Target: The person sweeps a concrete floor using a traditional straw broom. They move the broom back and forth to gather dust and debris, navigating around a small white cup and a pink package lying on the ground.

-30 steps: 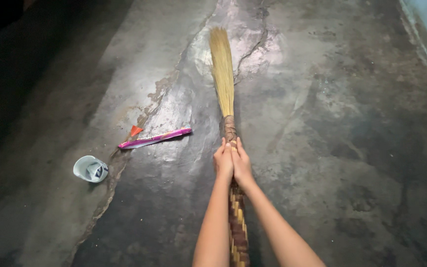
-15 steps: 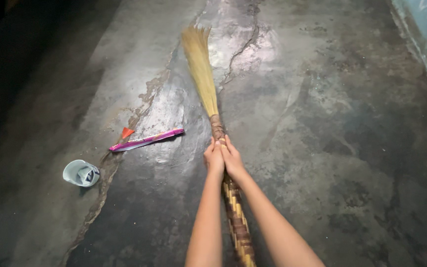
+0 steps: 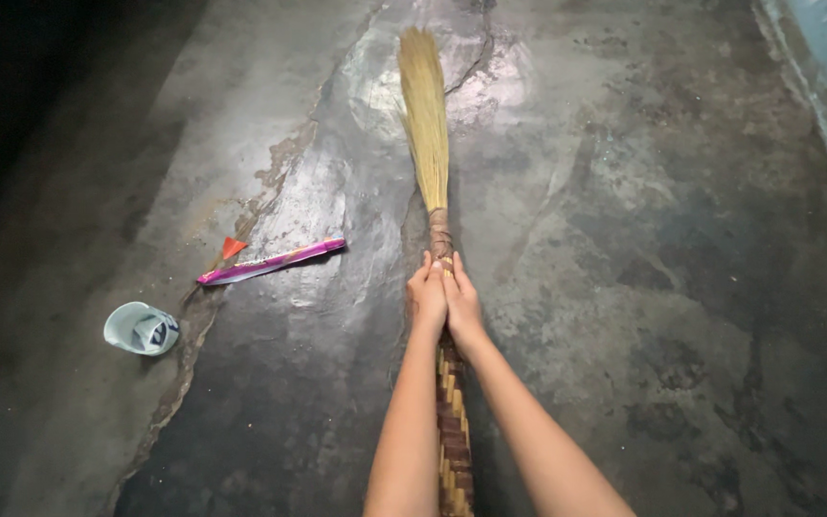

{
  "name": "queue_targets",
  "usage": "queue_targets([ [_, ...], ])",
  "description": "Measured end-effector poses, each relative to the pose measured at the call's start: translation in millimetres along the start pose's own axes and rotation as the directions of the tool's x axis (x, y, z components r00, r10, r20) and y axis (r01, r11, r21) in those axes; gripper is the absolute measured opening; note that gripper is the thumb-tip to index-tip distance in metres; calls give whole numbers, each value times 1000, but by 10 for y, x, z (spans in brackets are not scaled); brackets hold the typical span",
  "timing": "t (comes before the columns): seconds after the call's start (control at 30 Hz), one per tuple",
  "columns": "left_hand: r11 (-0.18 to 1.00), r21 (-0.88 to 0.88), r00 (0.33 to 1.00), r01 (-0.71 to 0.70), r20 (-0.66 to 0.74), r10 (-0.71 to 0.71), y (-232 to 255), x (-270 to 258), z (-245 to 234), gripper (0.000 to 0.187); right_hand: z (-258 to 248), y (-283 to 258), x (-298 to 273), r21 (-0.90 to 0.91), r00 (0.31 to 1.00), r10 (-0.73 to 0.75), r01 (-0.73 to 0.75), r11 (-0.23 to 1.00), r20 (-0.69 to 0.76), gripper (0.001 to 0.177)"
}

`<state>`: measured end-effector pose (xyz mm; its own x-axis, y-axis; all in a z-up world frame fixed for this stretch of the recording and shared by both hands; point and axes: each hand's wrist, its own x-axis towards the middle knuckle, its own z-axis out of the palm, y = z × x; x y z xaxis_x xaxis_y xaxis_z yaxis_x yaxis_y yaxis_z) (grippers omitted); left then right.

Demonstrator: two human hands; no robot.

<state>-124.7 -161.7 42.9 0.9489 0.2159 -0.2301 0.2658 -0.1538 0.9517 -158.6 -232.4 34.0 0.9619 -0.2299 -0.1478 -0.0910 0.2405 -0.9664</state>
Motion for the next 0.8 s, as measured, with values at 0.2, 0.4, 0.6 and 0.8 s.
queue_targets([
  [0.2, 988, -153, 999, -21, -41, 15, 137, -93, -258, 46, 232, -29, -31, -29, 991, -131, 132, 991, 30, 65],
  [0.4, 978, -205, 999, 32, -4, -34, 10, 37, -320, 49, 259, -29, -5, -90, 993, -68, 77, 993, 98, 64],
  [0.6, 997, -72, 996, 39, 79, -34, 22, 26, -110, 50, 46, 45, 25, -159, 997, -70, 63, 985, -40, 64],
  [0.8, 989, -147, 983, 32, 182, -4, -21, 47, 112, 51, -105, -15, -54, -59, 995, -71, 67, 996, -74, 62],
])
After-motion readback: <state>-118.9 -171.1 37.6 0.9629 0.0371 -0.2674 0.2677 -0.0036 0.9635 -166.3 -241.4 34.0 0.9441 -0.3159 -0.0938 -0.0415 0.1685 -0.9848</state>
